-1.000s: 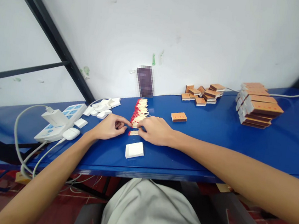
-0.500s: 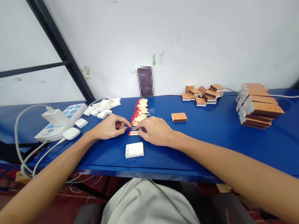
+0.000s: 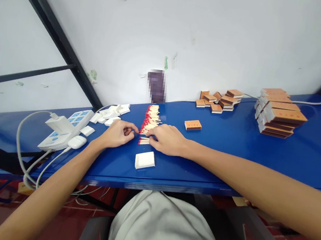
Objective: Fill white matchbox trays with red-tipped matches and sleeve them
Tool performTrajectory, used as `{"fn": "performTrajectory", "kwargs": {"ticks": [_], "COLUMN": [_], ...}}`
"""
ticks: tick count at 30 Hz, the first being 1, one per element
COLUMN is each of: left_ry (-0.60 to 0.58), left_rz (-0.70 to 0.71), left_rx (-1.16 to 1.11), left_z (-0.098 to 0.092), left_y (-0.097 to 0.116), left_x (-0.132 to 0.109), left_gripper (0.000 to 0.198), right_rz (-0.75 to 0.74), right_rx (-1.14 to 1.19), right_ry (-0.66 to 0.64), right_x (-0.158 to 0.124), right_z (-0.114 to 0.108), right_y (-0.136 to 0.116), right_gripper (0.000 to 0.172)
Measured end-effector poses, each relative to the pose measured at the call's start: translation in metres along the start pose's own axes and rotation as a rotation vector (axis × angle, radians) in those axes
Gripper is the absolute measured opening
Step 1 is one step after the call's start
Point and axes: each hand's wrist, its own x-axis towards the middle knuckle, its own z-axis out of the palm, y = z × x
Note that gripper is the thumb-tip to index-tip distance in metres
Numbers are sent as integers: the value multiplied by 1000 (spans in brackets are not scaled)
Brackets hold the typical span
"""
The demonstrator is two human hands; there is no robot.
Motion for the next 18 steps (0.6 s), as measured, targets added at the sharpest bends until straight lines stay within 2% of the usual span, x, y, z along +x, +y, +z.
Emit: {"fn": "performTrajectory", "kwargs": {"ticks": [7,18], "left_ry": [-21,-64], "left_rz": [16,64], "left_rx": [51,-3], "left_z": [-1,-1], "left_y": [1,3], "left_x": [0,-1], "left_gripper": [24,24], "right_rz": [22,26], "right_rx": [-6,-4], "right_ry": [-43,-55], "right_x": [0,0], "right_z": [-3,-3], "right_y": [-2,-3], "right_gripper": [35,37]}}
